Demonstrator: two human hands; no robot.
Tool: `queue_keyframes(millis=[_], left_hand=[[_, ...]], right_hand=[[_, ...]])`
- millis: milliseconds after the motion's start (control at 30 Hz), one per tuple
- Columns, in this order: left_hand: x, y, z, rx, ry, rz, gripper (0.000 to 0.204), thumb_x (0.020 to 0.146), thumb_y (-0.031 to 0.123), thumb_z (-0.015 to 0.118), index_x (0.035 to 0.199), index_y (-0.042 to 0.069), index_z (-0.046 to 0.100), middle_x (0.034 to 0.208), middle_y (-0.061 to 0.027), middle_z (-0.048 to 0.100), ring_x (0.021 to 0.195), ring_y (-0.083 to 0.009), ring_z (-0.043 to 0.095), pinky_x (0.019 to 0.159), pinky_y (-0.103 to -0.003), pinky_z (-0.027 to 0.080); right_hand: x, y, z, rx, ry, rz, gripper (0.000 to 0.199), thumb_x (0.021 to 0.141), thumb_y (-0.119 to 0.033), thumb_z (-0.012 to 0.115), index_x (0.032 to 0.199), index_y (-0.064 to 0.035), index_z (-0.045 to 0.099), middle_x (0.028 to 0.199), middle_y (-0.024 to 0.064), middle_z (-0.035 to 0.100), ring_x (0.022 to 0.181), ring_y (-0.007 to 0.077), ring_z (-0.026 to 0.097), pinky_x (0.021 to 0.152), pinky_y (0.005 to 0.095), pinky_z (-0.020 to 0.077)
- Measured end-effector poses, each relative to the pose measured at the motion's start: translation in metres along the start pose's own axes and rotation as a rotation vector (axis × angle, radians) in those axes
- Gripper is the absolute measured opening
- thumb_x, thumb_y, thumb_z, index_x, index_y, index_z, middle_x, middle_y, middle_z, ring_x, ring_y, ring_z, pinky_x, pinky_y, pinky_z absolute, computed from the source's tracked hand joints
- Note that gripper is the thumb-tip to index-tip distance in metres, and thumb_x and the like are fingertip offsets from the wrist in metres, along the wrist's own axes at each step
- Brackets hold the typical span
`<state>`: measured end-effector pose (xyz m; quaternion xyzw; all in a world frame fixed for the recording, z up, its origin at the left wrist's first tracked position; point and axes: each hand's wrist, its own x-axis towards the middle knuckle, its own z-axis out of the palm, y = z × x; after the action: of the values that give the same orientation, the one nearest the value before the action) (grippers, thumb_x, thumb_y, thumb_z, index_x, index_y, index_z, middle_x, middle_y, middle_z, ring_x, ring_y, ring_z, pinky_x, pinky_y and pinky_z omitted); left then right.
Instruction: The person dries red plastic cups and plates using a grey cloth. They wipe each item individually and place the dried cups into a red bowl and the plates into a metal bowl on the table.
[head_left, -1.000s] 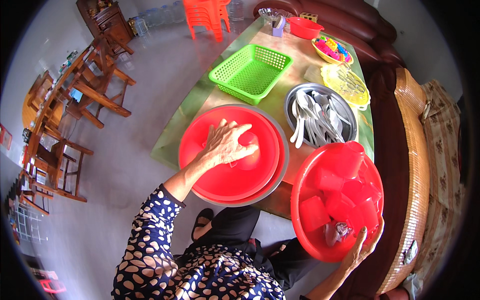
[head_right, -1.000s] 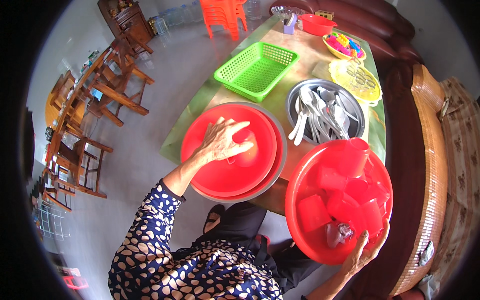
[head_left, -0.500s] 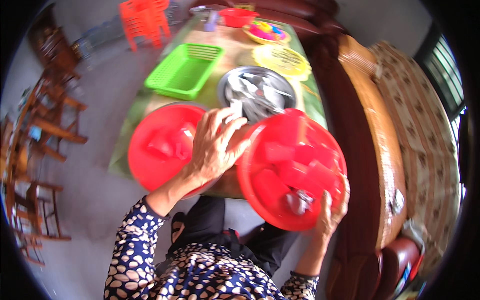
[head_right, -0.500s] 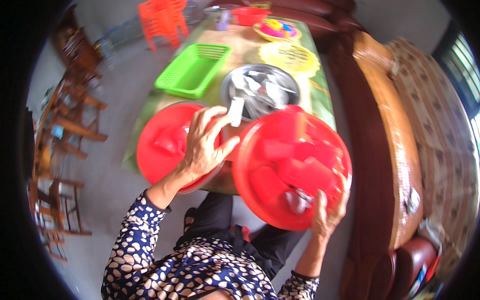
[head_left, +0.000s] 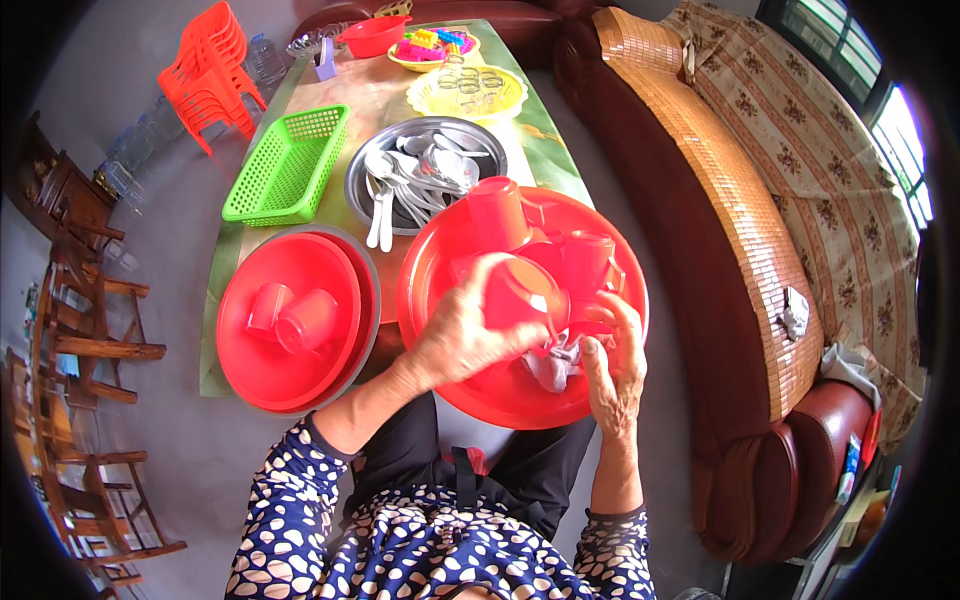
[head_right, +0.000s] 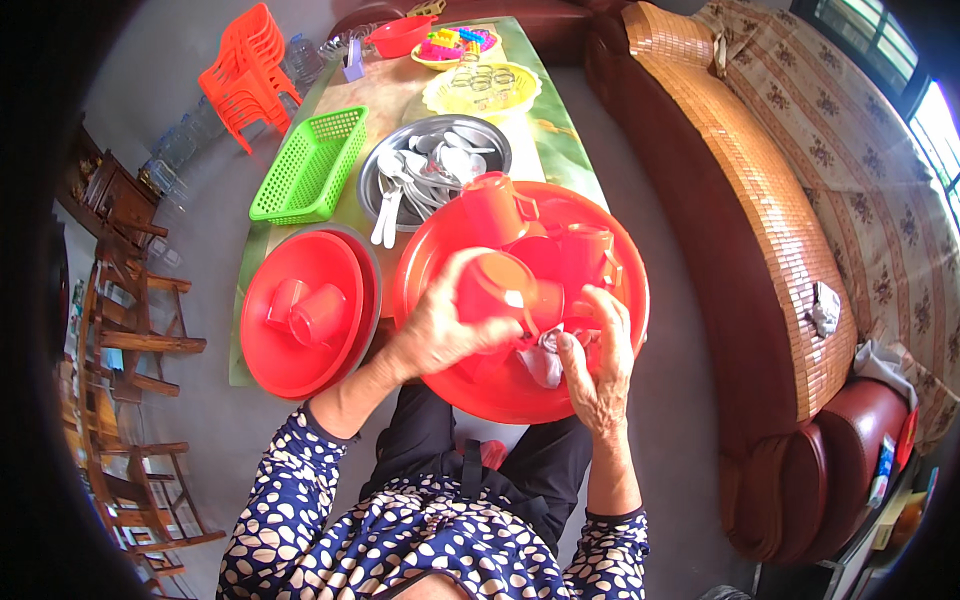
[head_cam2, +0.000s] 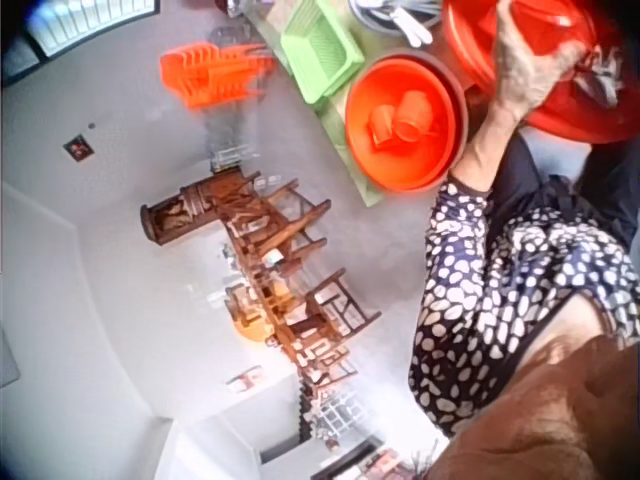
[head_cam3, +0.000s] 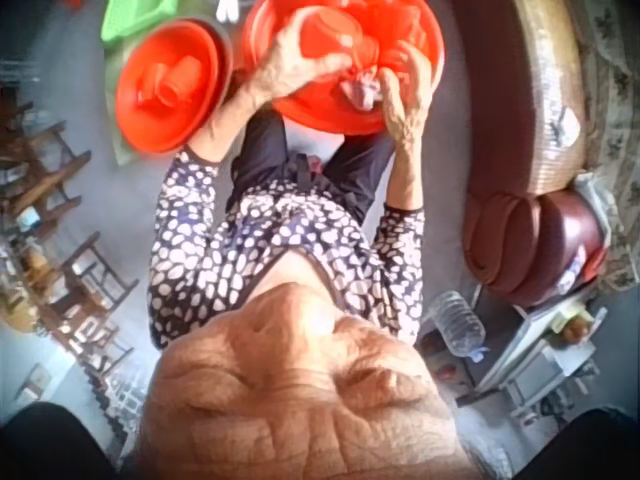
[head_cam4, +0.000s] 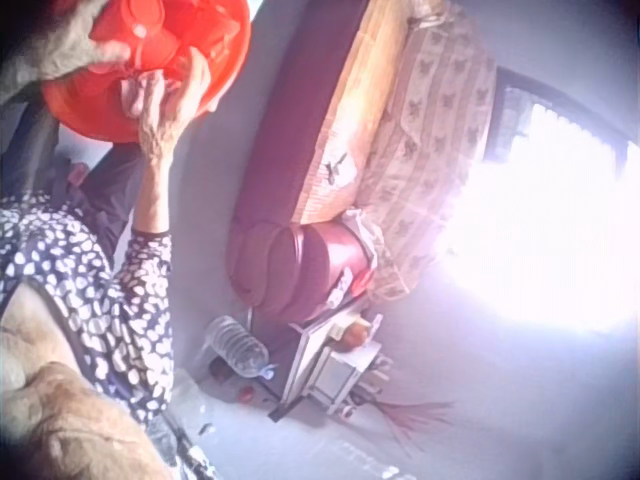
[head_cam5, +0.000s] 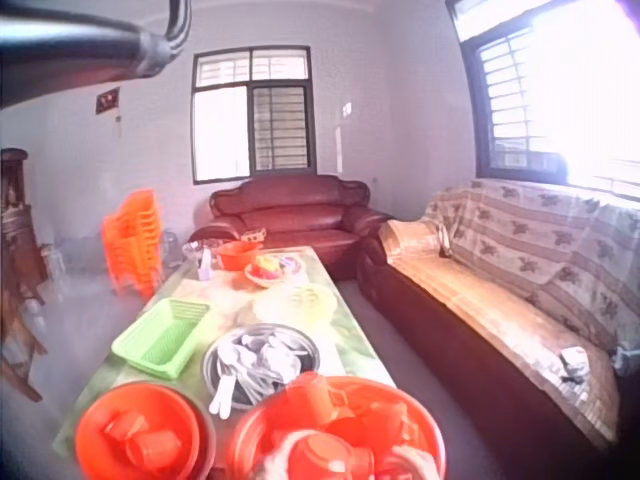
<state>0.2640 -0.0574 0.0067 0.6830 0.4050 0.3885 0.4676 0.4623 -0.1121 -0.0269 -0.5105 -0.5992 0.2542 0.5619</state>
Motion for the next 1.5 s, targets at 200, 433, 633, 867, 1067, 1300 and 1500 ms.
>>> queue_keyframes(millis=[200,433,633,867,1067,1300,1500], left_hand=[[-0.005,-0.009,-0.020,-0.463,0.087,-0.193,0.042,0.091,0.030,0.062,0.121,0.002,0.055,0.110,-0.0045,0.062,0.103,-0.0131,0.058,0.089,-0.031,0.048],[-0.002,-0.017,-0.012,-0.641,0.122,-0.278,0.038,0.084,0.021,0.070,0.117,0.005,0.057,0.108,-0.0039,0.062,0.100,-0.0139,0.059,0.088,-0.030,0.049],[-0.009,-0.023,-0.005,-0.544,0.153,-0.150,0.055,0.083,0.025,0.074,0.126,0.006,0.046,0.117,-0.0065,0.057,0.109,-0.0155,0.055,0.093,-0.031,0.048],[-0.018,-0.018,0.008,-0.387,0.114,0.014,0.066,0.083,0.026,0.075,0.133,0.008,0.035,0.125,-0.0082,0.050,0.116,-0.0170,0.050,0.100,-0.034,0.042],[-0.021,-0.014,0.000,-0.436,0.076,0.024,0.062,0.085,0.029,0.071,0.133,0.005,0.039,0.121,-0.0065,0.054,0.110,-0.0147,0.053,0.097,-0.031,0.044],[-0.011,-0.033,-0.014,-1.014,0.191,-0.288,0.046,0.087,0.033,0.066,0.124,0.009,0.052,0.113,-0.0041,0.060,0.104,-0.0181,0.060,0.084,-0.039,0.054],[-0.003,-0.033,-0.015,-1.080,0.131,-0.294,0.052,0.083,0.041,0.069,0.122,0.011,0.052,0.107,-0.0023,0.061,0.098,-0.0169,0.060,0.075,-0.038,0.055]], right_hand=[[0.003,-0.016,0.007,-0.312,-0.308,0.004,0.014,0.080,-0.006,0.067,0.093,-0.0013,0.064,0.093,0.0142,0.062,0.079,0.0302,0.063,0.068,0.0342,0.0514],[0.010,0.001,0.018,-0.969,-0.735,-0.065,0.015,0.079,-0.021,0.067,0.082,-0.0063,0.067,0.084,0.0138,0.064,0.086,0.0301,0.063,0.071,0.0398,0.0527],[0.032,-0.040,0.016,-0.338,-0.236,-0.219,0.036,0.084,-0.011,0.063,0.119,-0.0061,0.057,0.119,0.0157,0.059,0.111,0.0326,0.056,0.093,0.0400,0.0461],[0.039,-0.047,0.032,-0.144,-0.407,-0.009,0.054,0.097,-0.034,0.048,0.136,0.0018,0.039,0.135,0.0252,0.046,0.123,0.0388,0.047,0.104,0.0429,0.0364],[0.037,-0.030,0.025,0.231,-0.456,0.319,0.051,0.099,-0.041,0.039,0.131,-0.0021,0.049,0.122,0.0218,0.058,0.115,0.0292,0.056,0.099,0.0360,0.0407],[0.009,-0.013,0.014,-0.760,-0.670,-0.052,0.020,0.084,-0.019,0.058,0.092,-0.0022,0.065,0.091,0.0142,0.065,0.086,0.0335,0.065,0.073,0.0437,0.0526],[0.018,0.018,0.015,-0.900,-0.836,-0.026,0.009,0.079,-0.011,0.060,0.082,-0.0090,0.068,0.079,0.0134,0.068,0.076,0.0311,0.068,0.064,0.0428,0.0535]])
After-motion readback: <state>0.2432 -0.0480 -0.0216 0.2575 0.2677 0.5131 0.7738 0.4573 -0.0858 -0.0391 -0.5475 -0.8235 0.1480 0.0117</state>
